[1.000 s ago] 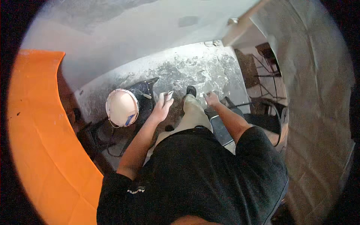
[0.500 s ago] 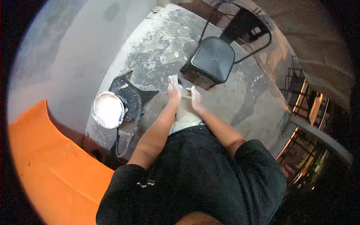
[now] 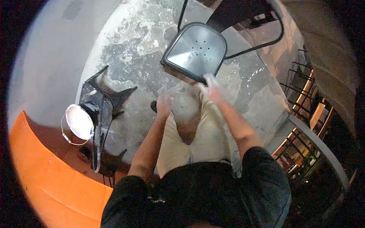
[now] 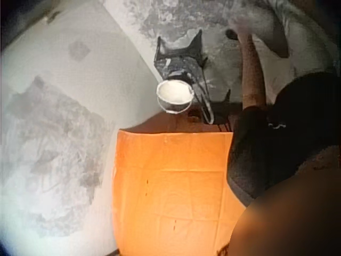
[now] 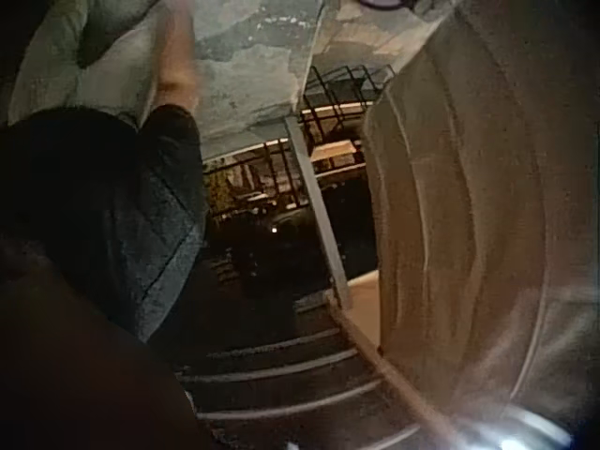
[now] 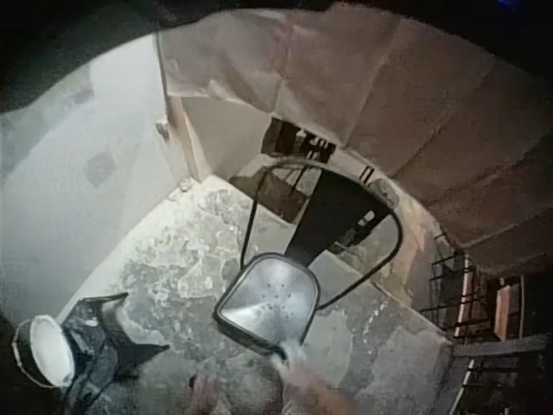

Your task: Patching and sanding a wall surface and clearing the workspace.

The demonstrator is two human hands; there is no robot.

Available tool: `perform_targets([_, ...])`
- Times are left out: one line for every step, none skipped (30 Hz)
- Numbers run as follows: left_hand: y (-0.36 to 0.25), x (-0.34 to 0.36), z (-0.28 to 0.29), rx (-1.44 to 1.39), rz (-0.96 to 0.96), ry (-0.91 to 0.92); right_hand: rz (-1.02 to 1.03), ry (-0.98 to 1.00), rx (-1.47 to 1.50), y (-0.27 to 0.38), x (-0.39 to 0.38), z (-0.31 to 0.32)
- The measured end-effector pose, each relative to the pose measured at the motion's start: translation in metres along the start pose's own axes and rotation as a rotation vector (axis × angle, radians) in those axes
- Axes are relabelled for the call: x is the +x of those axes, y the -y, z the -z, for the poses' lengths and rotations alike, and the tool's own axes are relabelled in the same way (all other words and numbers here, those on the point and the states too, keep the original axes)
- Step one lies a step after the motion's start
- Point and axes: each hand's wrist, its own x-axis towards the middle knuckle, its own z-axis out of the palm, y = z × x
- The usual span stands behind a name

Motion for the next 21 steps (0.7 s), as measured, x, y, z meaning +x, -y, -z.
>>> perform_targets([0.01, 0.004, -0.008, 0.052, 0.014, -0.032, -0.039, 0.044, -0.013, -0.036, 0.033, 0.005])
perform_targets([0.027, 0.004, -0.022, 0.328, -0.315, -0.087, -0.09, 0.092, -0.036, -0.076, 0.065, 0.011])
perform_targets([0.035, 0.001, -0.03, 0.341, -0.296, -0.101, 0.012, 0.019, 0.022, -0.099, 0.102, 0.022])
perform_targets([0.038, -0.002, -0.047, 0.21, -0.08, -0.126, 0.155, -0.017, -0.158, -0.147, 0.135, 0.031])
perform_targets([0.044, -0.004, -0.061, 0.08, 0.134, -0.16, 0.304, -0.051, -0.33, -0.184, 0.159, 0.033])
perform_targets([0.057, -0.01, -0.071, 0.024, 0.194, -0.233, 0.295, -0.081, -0.339, -0.182, 0.175, 0.034])
perform_targets([0.07, -0.016, -0.08, 0.039, 0.208, -0.258, 0.284, -0.114, -0.351, -0.174, 0.19, 0.037])
perform_targets([0.085, -0.021, -0.091, -0.024, 0.268, -0.25, 0.276, -0.104, -0.335, -0.173, 0.191, 0.035])
perform_targets([0.096, -0.025, -0.103, -0.09, 0.327, -0.242, 0.33, -0.014, -0.377, -0.171, 0.185, 0.034])
perform_targets([0.1, -0.032, -0.119, -0.083, 0.341, -0.254, 0.386, 0.079, -0.419, -0.169, 0.175, 0.03])
perform_targets([0.104, -0.038, -0.136, -0.006, 0.163, -0.216, 0.383, 0.089, -0.408, -0.169, 0.159, 0.018])
perform_targets([0.101, -0.042, -0.151, 0.067, -0.018, -0.168, 0.385, 0.146, -0.298, -0.171, 0.138, 0.005])
perform_targets([0.095, -0.039, -0.162, 0.067, -0.015, -0.169, 0.389, 0.201, -0.188, -0.17, 0.118, -0.008])
perform_targets([0.086, -0.032, -0.172, -0.015, 0.003, -0.222, 0.434, 0.343, -0.197, -0.159, 0.103, -0.016])
perform_targets([0.082, -0.026, -0.177, -0.101, 0.018, -0.274, 0.481, 0.483, -0.21, -0.147, 0.087, -0.024])
perform_targets([0.084, -0.021, -0.175, -0.108, 0.014, -0.278, 0.582, 0.57, -0.2, -0.137, 0.063, -0.04])
perform_targets([0.09, -0.016, -0.162, 0.069, -0.066, -0.263, 0.69, 0.66, -0.184, -0.131, 0.047, -0.053])
perform_targets([0.092, -0.01, -0.15, 0.245, -0.147, -0.25, 0.709, 0.66, -0.185, -0.131, 0.055, -0.057])
perform_targets([0.079, -0.003, -0.146, 0.236, -0.153, -0.251, 0.654, 0.567, -0.175, -0.138, 0.067, -0.06])
perform_targets([0.065, 0.003, -0.14, 0.068, 0.032, -0.44, 0.601, 0.474, -0.163, -0.146, 0.084, -0.064])
perform_targets([0.05, 0.007, -0.138, -0.101, 0.219, -0.618, 0.544, 0.378, -0.149, -0.154, 0.102, -0.066])
